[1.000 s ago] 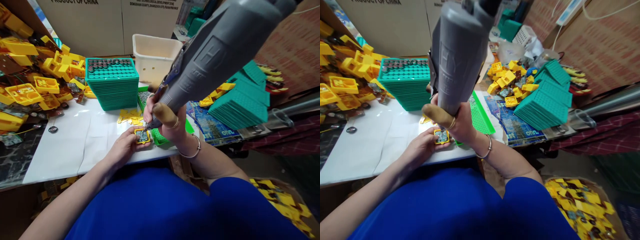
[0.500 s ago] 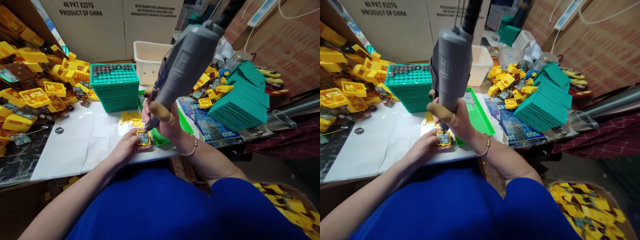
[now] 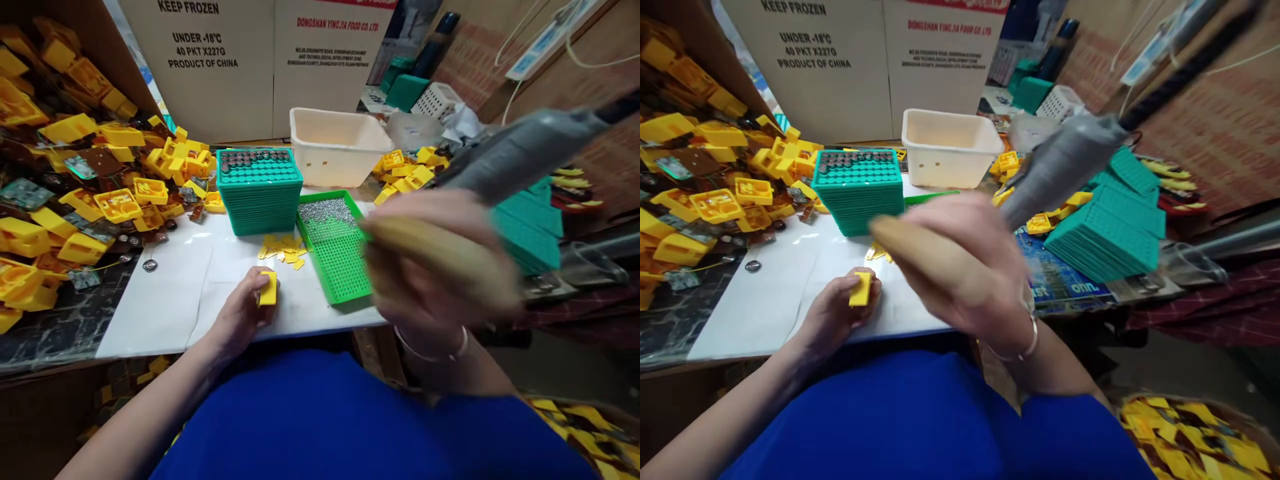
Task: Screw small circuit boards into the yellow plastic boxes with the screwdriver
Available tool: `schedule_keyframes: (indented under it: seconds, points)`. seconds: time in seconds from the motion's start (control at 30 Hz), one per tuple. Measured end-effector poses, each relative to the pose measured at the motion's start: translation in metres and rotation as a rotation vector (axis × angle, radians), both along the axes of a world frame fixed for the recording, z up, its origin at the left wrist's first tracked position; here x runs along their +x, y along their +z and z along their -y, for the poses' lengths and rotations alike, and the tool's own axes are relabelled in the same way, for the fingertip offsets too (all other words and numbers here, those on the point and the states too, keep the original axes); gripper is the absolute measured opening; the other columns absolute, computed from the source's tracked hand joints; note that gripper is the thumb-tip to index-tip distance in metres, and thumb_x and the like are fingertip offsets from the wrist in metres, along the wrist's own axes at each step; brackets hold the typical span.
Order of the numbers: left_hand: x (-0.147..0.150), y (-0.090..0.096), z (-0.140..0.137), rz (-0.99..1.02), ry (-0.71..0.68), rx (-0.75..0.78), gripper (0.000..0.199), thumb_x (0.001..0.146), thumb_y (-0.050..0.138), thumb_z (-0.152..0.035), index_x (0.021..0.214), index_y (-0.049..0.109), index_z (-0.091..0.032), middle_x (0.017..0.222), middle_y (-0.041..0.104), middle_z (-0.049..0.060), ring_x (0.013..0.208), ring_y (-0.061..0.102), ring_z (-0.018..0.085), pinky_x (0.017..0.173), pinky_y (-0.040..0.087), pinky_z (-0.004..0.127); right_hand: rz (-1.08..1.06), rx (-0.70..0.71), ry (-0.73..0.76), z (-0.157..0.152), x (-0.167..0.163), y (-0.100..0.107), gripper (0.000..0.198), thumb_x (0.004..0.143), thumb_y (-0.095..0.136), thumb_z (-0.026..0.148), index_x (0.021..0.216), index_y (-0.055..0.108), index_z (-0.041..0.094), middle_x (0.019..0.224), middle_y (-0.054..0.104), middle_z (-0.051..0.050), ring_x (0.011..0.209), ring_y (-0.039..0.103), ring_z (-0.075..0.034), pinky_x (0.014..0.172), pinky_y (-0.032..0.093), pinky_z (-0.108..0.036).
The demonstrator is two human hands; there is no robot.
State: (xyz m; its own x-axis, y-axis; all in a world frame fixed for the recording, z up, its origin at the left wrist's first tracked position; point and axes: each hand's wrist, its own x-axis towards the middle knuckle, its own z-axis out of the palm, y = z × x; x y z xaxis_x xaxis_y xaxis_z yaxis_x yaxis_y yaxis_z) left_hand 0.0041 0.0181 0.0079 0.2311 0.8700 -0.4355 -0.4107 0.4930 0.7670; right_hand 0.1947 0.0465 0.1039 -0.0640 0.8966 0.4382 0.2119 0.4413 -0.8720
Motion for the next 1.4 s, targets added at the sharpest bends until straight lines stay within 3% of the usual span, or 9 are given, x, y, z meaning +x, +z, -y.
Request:
schedule_keyframes:
  seconds: [0.13,0.3,0.5,0.63,0.77,1.03,1.17,1.3,1.4]
  points:
    - [-0.005,-0.003,0.000,0.012,-0.070,0.047,0.033,0.074,0.072,-0.044,0.082,0.057,-0.016,0.064,0.055,-0.002,0.050,0.050,0.009,0.039,0.039,0.018,0.495,0.272,0.105,-0.072,-0.045,0.006,0.017,0.086,0.058,0.023,0.088,0.075,0.025,0.092,0.067,-0.003,0.094,0.062,-0.021,0.095,0.049,-0.041]
    - [-0.018,-0.002,0.004,0.095,-0.061,0.017,0.034,0.079,0.072,-0.035,0.103,0.062,-0.013,0.095,0.071,0.011,0.088,0.072,0.027,0.072,0.059,0.035,0.781,0.320,0.127,-0.178,-0.091,-0.012,0.017,0.073,0.066,0.008,0.063,0.066,0.021,0.069,0.060,-0.002,0.082,0.059,-0.018,0.082,0.048,-0.033]
    - [-0.027,-0.004,0.011,0.146,-0.012,0.001,0.027,0.086,0.063,-0.033,0.105,0.058,-0.014,0.104,0.071,0.015,0.101,0.070,0.031,0.085,0.057,0.041,0.811,0.331,0.105,-0.209,-0.107,-0.020,0.030,0.071,0.069,0.009,0.051,0.051,0.021,0.056,0.050,-0.002,0.085,0.061,-0.022,0.078,0.046,-0.034]
    - [-0.025,-0.004,0.015,0.168,-0.036,0.020,0.029,0.077,0.067,-0.020,0.103,0.054,-0.017,0.103,0.072,0.012,0.105,0.069,0.032,0.094,0.052,0.046,0.796,0.297,0.152,-0.197,-0.109,-0.005,0.038,0.070,0.070,0.008,0.047,0.042,0.021,0.056,0.052,-0.003,0.082,0.060,-0.021,0.078,0.046,-0.034]
    - [-0.023,-0.006,0.019,0.152,0.055,0.123,0.040,0.067,0.065,-0.007,0.103,0.053,-0.020,0.103,0.071,0.006,0.107,0.067,0.027,0.102,0.047,0.045,0.578,0.258,0.235,-0.142,-0.095,-0.003,0.020,0.074,0.065,0.008,0.063,0.056,0.022,0.065,0.059,0.000,0.075,0.057,-0.016,0.074,0.047,-0.030]
    - [-0.011,-0.021,0.020,0.111,0.230,0.261,0.049,0.067,0.069,-0.011,0.109,0.049,-0.024,0.103,0.066,0.000,0.101,0.062,0.018,0.093,0.047,0.033,0.118,-0.231,0.416,-0.010,-0.069,-0.086,0.006,0.082,0.061,0.020,0.084,0.066,0.016,0.078,0.068,0.001,0.069,0.059,-0.008,0.068,0.047,-0.022]
    - [-0.004,-0.022,0.022,0.091,0.235,0.242,0.048,0.067,0.069,-0.011,0.109,0.049,-0.024,0.098,0.064,-0.002,0.091,0.060,0.015,0.082,0.046,0.026,0.149,-0.170,0.335,-0.003,-0.069,-0.105,0.006,0.083,0.062,0.020,0.084,0.066,0.017,0.079,0.065,0.000,0.074,0.057,-0.010,0.073,0.047,-0.025]
    - [-0.005,-0.023,0.023,0.068,0.210,0.269,0.047,0.070,0.068,-0.011,0.111,0.049,-0.025,0.100,0.064,-0.002,0.090,0.059,0.014,0.081,0.045,0.025,0.153,-0.242,0.421,-0.013,-0.061,-0.097,0.005,0.082,0.065,0.021,0.083,0.064,0.016,0.084,0.060,0.000,0.077,0.056,-0.010,0.073,0.046,-0.025]
    - [-0.008,-0.027,0.021,0.030,0.166,0.332,0.046,0.071,0.069,-0.010,0.111,0.050,-0.025,0.106,0.065,-0.002,0.096,0.060,0.015,0.085,0.045,0.026,0.373,-0.236,0.500,-0.020,-0.057,-0.085,0.006,0.078,0.069,0.017,0.077,0.063,0.015,0.083,0.052,0.001,0.076,0.052,-0.009,0.071,0.044,-0.024]
